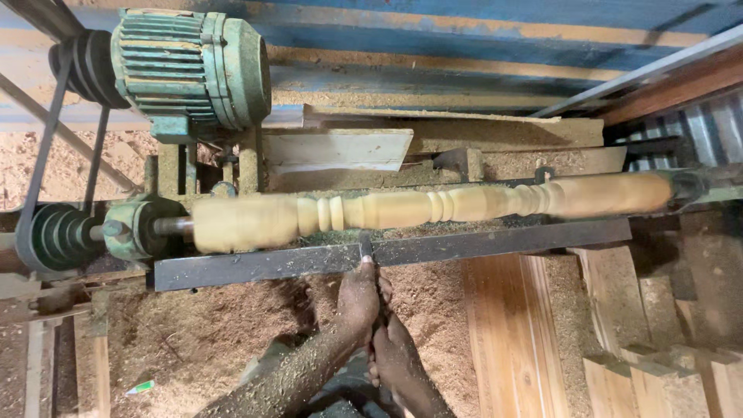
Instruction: The person is using a chisel to shape a rotating piece of wood on a lathe. They hold the tool against the wood to carve details and smooth the surface while standing in a workshop.
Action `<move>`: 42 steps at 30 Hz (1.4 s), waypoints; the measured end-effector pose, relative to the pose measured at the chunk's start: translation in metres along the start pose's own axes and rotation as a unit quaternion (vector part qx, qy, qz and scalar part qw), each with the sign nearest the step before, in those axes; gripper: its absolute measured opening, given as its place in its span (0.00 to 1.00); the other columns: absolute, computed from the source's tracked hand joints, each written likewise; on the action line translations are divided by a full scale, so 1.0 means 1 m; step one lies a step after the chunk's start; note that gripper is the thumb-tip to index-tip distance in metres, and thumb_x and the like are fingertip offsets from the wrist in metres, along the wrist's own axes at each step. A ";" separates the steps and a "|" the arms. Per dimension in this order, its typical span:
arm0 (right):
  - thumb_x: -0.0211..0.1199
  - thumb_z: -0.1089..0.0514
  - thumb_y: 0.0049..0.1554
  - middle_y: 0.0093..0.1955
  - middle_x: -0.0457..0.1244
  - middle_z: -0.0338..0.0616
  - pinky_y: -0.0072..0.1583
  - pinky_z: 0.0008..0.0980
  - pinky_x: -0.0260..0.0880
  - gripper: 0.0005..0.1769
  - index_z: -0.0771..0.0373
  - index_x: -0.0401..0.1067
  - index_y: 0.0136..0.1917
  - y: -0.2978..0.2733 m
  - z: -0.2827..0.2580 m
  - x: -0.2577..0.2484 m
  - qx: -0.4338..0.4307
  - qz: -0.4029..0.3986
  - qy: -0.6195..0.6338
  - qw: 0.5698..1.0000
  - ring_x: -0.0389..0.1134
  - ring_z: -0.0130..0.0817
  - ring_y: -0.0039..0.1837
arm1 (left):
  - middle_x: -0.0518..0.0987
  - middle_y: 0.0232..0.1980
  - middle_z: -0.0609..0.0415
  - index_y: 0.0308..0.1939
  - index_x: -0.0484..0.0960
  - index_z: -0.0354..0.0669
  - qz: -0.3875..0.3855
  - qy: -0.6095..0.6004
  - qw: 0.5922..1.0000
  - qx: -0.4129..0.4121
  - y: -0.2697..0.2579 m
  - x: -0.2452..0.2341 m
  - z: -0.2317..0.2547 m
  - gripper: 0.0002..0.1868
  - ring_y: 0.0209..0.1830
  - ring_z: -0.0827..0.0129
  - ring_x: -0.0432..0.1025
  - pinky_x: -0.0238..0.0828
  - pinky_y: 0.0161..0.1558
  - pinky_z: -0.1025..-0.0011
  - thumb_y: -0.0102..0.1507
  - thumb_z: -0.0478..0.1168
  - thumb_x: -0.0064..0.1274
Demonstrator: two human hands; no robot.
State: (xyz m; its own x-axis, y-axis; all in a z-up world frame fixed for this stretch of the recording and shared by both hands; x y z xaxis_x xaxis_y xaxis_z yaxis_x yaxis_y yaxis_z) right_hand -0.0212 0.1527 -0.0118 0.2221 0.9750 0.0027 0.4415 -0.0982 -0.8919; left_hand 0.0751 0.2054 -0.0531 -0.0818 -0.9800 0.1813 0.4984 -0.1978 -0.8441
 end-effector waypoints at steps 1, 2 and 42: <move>0.36 0.45 0.69 0.35 0.56 0.38 0.29 0.25 0.60 0.22 0.50 0.55 0.73 0.004 0.003 -0.005 0.003 -0.002 -0.026 1.000 0.54 0.24 0.28 | 0.73 0.24 0.56 0.34 0.74 0.40 0.005 -0.003 1.000 0.001 -0.001 0.001 0.000 0.24 0.17 0.71 0.63 0.62 0.21 0.69 0.75 0.51 0.30; 0.37 0.46 0.69 0.35 0.58 0.39 0.29 0.26 0.60 0.23 0.48 0.53 0.75 0.009 0.009 -0.010 0.001 -0.001 -0.026 1.000 0.54 0.24 0.28 | 0.73 0.23 0.55 0.34 0.74 0.40 0.005 -0.016 1.000 0.017 -0.002 0.004 0.001 0.25 0.17 0.71 0.63 0.63 0.21 0.69 0.75 0.51 0.30; 0.38 0.49 0.70 0.33 0.58 0.37 0.28 0.27 0.59 0.10 0.51 0.58 0.53 0.001 0.024 0.015 0.001 0.058 0.107 0.993 0.55 0.25 0.28 | 0.75 0.25 0.54 0.43 0.73 0.40 -0.078 0.004 0.997 -0.023 -0.001 0.014 0.002 0.20 0.21 0.70 0.66 0.65 0.25 0.70 0.74 0.50 0.31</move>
State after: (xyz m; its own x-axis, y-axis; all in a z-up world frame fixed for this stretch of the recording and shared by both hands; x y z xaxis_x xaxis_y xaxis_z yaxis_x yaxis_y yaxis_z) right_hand -0.0381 0.1716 -0.0237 0.4505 0.8928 -0.0040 0.4007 -0.2062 -0.8927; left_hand 0.0755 0.1919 -0.0489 -0.1626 -0.9376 0.3074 0.4391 -0.3477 -0.8284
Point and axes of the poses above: each hand's wrist, its own y-axis towards the middle knuckle, its own x-axis out of the palm, z = x × y, the point moved 8 cm from there along y, towards the middle knuckle
